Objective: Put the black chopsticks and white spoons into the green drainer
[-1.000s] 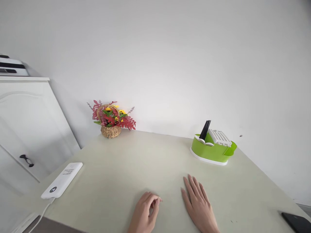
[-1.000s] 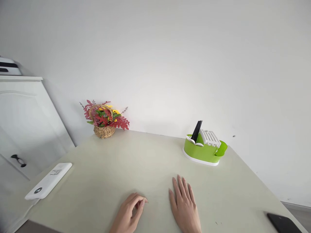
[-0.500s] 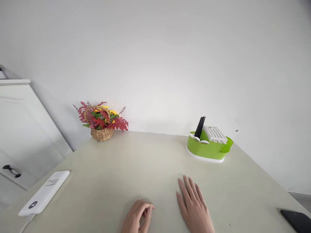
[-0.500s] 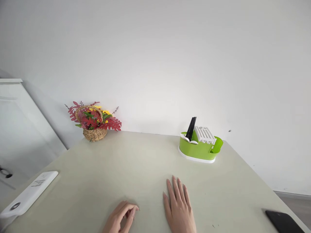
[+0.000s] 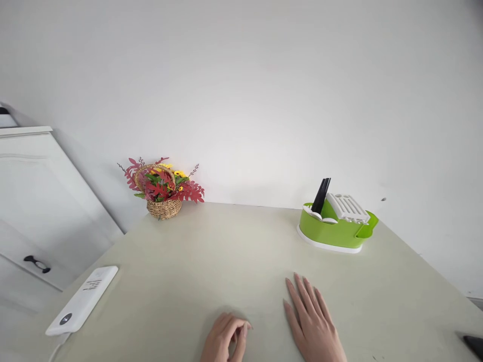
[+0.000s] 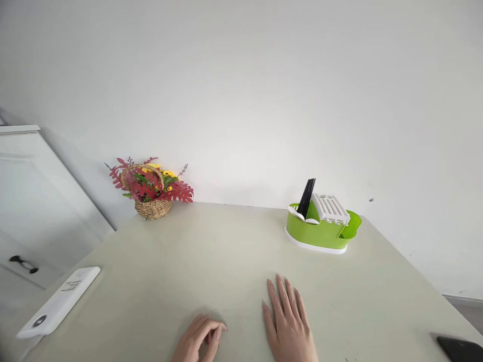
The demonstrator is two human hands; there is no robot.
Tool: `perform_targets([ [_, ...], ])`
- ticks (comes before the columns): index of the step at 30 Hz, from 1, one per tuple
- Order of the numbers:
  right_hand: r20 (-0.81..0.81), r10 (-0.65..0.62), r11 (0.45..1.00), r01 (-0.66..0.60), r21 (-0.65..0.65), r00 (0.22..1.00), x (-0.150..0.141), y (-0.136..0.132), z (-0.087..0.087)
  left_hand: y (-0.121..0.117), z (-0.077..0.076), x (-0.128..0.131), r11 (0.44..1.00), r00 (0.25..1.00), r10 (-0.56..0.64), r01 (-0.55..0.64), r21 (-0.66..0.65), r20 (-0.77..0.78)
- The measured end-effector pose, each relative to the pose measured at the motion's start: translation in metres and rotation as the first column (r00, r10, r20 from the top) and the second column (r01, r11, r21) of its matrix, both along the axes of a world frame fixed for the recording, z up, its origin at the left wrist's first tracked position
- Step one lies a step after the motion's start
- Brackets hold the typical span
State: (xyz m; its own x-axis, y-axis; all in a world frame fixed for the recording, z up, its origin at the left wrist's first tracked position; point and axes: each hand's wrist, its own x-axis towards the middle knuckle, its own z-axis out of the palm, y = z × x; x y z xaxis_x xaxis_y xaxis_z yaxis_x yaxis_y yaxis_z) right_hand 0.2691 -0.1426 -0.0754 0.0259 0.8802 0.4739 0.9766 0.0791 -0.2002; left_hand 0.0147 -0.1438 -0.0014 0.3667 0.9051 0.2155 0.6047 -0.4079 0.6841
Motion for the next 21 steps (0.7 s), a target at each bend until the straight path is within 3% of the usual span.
perform_targets([
  [21,0.024,0.014,1.000,-0.014,0.016,1.000,-0.0015,-0.0019,-0.0043,0.0002,-0.0002,-0.0011,0.999,0.999,-0.019,0.018,0.048,0.027],
])
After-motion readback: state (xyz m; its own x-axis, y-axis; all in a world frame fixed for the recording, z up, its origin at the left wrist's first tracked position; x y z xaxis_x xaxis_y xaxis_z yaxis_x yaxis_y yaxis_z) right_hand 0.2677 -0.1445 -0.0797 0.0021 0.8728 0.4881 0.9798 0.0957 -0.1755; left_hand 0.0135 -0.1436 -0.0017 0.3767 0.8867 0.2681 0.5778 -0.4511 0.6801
